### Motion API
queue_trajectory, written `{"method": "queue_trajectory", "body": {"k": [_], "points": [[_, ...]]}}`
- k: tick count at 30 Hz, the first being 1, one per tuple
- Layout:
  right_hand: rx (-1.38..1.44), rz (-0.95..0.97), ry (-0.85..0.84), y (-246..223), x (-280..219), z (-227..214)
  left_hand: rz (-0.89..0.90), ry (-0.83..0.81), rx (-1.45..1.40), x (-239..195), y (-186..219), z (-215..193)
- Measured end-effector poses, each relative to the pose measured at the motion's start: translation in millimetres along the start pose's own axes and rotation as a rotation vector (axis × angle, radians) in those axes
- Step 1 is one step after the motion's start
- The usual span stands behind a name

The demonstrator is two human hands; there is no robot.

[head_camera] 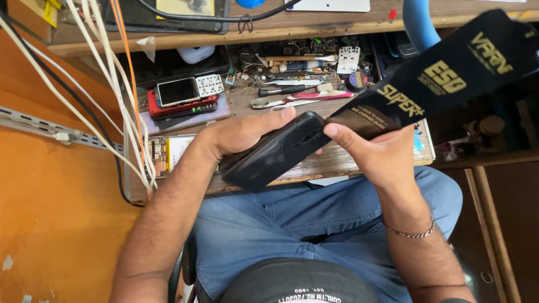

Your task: The person uses a thin metal prying tool to carefully separate the back cover of a black smartphone along its edges. They repeatedly insert the tool into the seam, rotate the phone, and pry at different points to loosen the adhesive or clips holding the cover in place.

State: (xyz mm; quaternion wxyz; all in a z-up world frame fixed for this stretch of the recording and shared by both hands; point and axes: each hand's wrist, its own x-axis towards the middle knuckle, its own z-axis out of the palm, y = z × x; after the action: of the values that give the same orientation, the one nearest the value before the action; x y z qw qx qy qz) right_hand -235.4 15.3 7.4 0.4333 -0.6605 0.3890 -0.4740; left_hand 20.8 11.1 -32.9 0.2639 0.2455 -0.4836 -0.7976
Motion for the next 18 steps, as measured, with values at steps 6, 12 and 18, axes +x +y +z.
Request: {"method": "queue_trajectory", "body": {"k": [6, 12, 18], "points": [[0.049, 0.006, -0.007, -0.9, -4.5, 1.4, 0.048, -0.086, 0.147, 1.0, 3.2, 1.8], [0.059, -0.058, -0.041, -10.4, -8.6, -3.5, 0.043, 0.000, 0.151, 0.0, 13.3, 9.8], [-0.086, -0.228, -0.055, -53.1, -3.8, -23.2, 0.541, -0.172, 0.622, 7.5, 28.1, 26.7]]}}
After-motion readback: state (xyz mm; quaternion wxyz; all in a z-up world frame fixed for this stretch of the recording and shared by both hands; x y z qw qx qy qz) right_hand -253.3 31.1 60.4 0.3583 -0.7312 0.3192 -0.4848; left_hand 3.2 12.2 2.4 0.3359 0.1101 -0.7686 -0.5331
